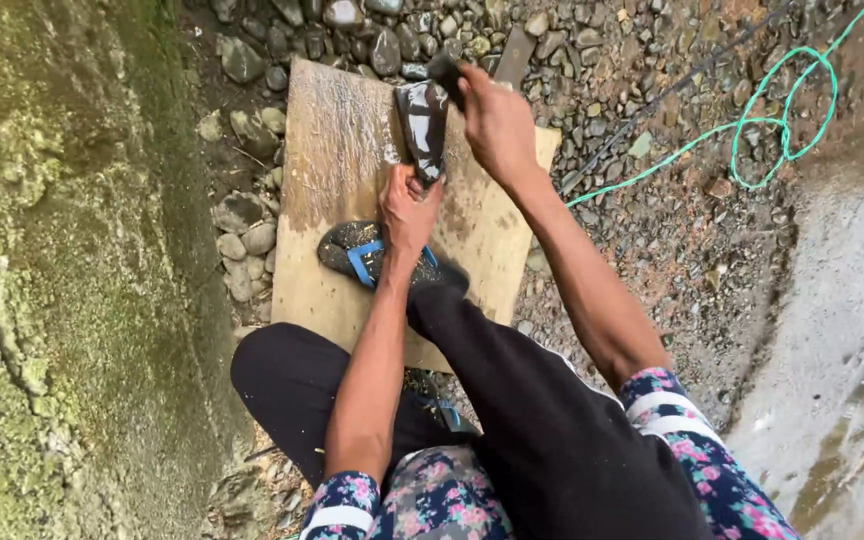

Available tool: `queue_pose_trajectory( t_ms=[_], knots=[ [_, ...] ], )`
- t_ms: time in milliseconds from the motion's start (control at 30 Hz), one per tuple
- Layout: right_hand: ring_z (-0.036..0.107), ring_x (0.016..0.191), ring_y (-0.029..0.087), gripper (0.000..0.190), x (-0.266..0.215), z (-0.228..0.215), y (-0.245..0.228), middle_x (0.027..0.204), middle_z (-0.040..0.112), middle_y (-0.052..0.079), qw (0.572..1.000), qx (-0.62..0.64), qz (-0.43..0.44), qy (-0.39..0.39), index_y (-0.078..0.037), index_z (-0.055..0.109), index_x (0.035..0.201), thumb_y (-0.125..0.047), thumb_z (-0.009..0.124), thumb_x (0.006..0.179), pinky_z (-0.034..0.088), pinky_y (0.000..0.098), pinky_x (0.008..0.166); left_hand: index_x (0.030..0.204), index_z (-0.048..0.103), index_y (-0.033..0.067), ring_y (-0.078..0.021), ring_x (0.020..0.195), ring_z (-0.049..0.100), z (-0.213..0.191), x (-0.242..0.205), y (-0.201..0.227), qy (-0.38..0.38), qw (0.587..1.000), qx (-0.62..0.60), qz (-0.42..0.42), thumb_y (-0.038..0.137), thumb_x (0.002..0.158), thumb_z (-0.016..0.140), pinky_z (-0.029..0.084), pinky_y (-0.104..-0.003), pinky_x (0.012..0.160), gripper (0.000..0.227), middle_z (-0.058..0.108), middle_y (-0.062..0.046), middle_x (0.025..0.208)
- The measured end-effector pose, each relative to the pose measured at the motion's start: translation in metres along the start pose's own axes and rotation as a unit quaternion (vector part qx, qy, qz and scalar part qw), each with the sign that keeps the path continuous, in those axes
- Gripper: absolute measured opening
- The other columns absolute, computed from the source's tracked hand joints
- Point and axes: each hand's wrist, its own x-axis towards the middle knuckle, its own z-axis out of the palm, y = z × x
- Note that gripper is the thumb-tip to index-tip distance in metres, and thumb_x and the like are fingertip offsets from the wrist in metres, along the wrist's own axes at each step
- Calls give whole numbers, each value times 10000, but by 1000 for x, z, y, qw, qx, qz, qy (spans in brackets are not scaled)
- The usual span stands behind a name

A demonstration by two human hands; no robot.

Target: Sharpen a metal blade on a whetstone while occasionally applying water to the stone

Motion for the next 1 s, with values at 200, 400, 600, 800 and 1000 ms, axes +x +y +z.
queue_pose_trajectory(
  t_ms=[200,400,600,800,1000],
  knots=[
    [330,683,88,438,-56,14,-14,1144,728,43,920,371,103,-68,-288,499,1602,-177,508,1178,333,260,710,1009,592,61,-214,648,571,2,-2,-5,-2,1000,7,3,212,876,926,508,-403,626,390,583,-45,737],
    [530,653,367,480,-82,20,-27,1090,495,128,969,209,98,-89,-231,505,1591,-427,538,1154,387,443,533,905,551,120,-228,615,523,6,9,-8,12,1000,-5,0,131,875,774,436,-427,599,225,509,-13,691],
    [777,1010,433,435,-77,2,-34,1311,658,233,956,256,89,-114,-97,518,1535,-309,511,1155,615,498,808,1004,612,151,-293,759,617,16,9,-19,12,999,3,-44,215,862,790,492,-449,723,236,600,-27,790],
    [677,760,319,434,-66,16,-28,1132,577,156,972,200,106,-59,-228,549,1531,-440,550,1152,483,416,611,957,600,136,-282,653,654,5,-5,-12,0,998,40,-40,443,840,896,503,-456,671,442,621,-21,713],
    [699,963,621,418,-66,24,-19,1219,609,288,965,182,120,-147,-331,544,1533,-423,566,1126,597,679,805,967,648,101,-339,652,714,-8,3,6,-7,999,-29,-40,133,784,901,577,-422,578,314,669,-126,727]
  ],
)
